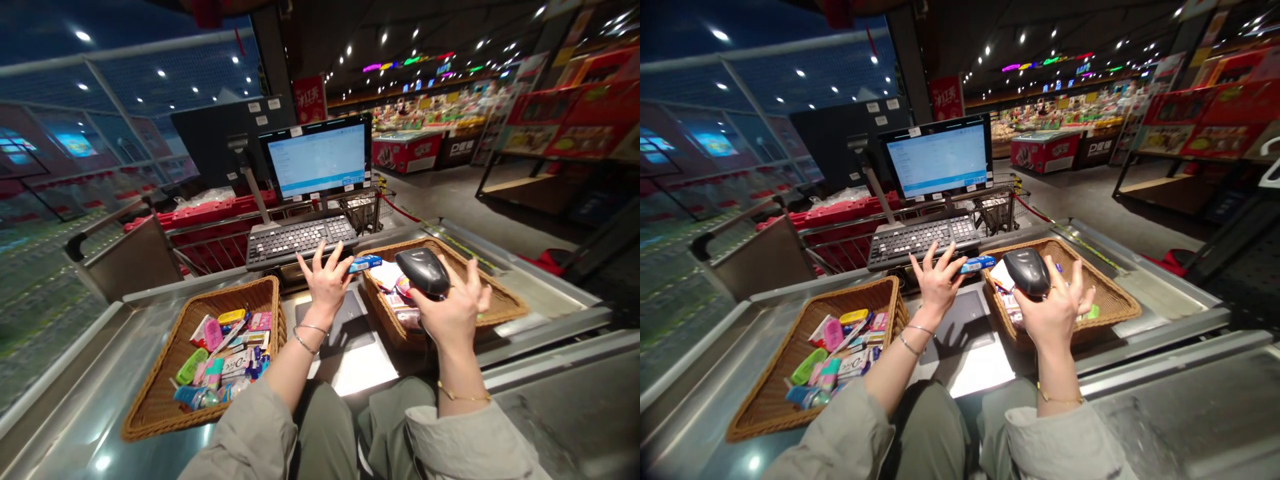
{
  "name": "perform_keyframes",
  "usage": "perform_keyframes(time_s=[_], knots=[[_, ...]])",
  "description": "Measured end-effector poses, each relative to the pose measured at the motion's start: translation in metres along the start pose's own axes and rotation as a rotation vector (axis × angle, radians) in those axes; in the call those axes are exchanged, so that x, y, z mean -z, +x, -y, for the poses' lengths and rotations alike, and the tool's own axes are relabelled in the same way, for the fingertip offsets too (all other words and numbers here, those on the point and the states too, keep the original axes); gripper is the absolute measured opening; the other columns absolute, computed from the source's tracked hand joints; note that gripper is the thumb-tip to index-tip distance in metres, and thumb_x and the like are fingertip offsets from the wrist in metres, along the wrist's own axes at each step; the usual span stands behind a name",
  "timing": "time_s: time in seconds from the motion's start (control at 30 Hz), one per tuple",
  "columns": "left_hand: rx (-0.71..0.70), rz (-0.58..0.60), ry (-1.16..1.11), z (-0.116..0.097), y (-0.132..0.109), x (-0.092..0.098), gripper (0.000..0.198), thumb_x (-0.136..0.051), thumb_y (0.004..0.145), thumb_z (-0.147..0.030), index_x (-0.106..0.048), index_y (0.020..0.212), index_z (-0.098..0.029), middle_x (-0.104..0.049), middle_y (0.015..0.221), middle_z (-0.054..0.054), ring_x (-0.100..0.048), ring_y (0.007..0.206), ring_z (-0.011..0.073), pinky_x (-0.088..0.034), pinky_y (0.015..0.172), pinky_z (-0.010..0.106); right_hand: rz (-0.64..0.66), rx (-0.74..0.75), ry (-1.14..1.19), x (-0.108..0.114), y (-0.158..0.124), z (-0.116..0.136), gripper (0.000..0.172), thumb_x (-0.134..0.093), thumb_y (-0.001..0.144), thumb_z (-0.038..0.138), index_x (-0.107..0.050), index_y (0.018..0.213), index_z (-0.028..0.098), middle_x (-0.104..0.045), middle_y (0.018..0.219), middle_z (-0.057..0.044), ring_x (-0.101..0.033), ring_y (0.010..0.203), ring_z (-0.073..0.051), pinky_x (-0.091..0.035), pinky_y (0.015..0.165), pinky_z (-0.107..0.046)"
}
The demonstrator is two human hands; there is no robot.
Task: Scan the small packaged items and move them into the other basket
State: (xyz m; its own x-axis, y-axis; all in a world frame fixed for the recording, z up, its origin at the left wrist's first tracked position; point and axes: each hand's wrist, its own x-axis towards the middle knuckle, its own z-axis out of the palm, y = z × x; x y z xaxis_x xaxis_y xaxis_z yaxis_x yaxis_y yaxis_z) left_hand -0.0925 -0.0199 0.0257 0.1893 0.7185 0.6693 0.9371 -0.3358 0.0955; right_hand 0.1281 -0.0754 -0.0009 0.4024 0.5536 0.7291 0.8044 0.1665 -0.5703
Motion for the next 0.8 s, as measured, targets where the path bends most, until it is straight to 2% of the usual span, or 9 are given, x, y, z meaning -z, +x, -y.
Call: perform_keyframes(time_s=[0.2, 0.37, 0.63, 0.7, 0.8], knots=[[-0.075, 0.007, -0.028, -0.021, 0.007, -0.018, 0.029, -0.069, 0.092, -0.040, -0.072, 0.121, -0.042, -0.056, 0.152, -0.003, -0.034, 0.153, 0.0334, 0.004, 0.122, 0.076, -0.016, -0.145, 0.033, 0.013, 0.008, -0.014, 0.070, -0.075, 0.074, 0.053, -0.067, 0.133, 0.017, -0.063, 0.139, -0.022, -0.035, 0.149, -0.044, -0.011, 0.119, -0.074], [-0.134, 0.034, -0.049, -0.038, 0.013, -0.032, 0.029, -0.063, 0.096, -0.035, -0.071, 0.124, -0.039, -0.056, 0.152, 0.000, -0.033, 0.154, 0.0319, 0.002, 0.122, 0.076, -0.080, -0.214, 0.034, 0.018, 0.012, -0.022, 0.067, -0.072, 0.073, 0.055, -0.070, 0.126, 0.016, -0.057, 0.144, -0.024, -0.037, 0.147, -0.046, -0.014, 0.117, -0.076], [-0.194, 0.045, -0.081, -0.060, 0.024, -0.051, 0.036, -0.055, 0.098, -0.025, -0.067, 0.129, -0.039, -0.053, 0.155, -0.002, -0.026, 0.157, 0.0312, -0.002, 0.120, 0.078, -0.144, -0.257, 0.001, 0.018, 0.013, -0.040, 0.064, -0.073, 0.070, 0.054, -0.072, 0.123, 0.017, -0.064, 0.136, -0.021, -0.042, 0.144, -0.045, -0.017, 0.118, -0.072], [-0.192, 0.086, -0.078, -0.071, 0.027, -0.061, 0.040, -0.055, 0.099, -0.029, -0.063, 0.136, -0.039, -0.049, 0.159, 0.000, -0.022, 0.158, 0.0335, -0.005, 0.118, 0.080, -0.144, -0.257, -0.018, 0.017, 0.012, -0.044, 0.061, -0.073, 0.071, 0.053, -0.073, 0.120, 0.017, -0.068, 0.131, -0.021, -0.042, 0.145, -0.043, -0.018, 0.118, -0.071], [-0.188, 0.172, -0.064, -0.088, 0.029, -0.077, 0.056, -0.057, 0.099, -0.041, -0.046, 0.153, -0.035, -0.036, 0.166, 0.006, -0.017, 0.158, 0.0393, -0.011, 0.116, 0.083, -0.145, -0.246, -0.039, 0.015, 0.011, -0.048, 0.059, -0.073, 0.073, 0.053, -0.072, 0.120, 0.017, -0.070, 0.127, -0.020, -0.041, 0.145, -0.042, -0.018, 0.117, -0.071]])
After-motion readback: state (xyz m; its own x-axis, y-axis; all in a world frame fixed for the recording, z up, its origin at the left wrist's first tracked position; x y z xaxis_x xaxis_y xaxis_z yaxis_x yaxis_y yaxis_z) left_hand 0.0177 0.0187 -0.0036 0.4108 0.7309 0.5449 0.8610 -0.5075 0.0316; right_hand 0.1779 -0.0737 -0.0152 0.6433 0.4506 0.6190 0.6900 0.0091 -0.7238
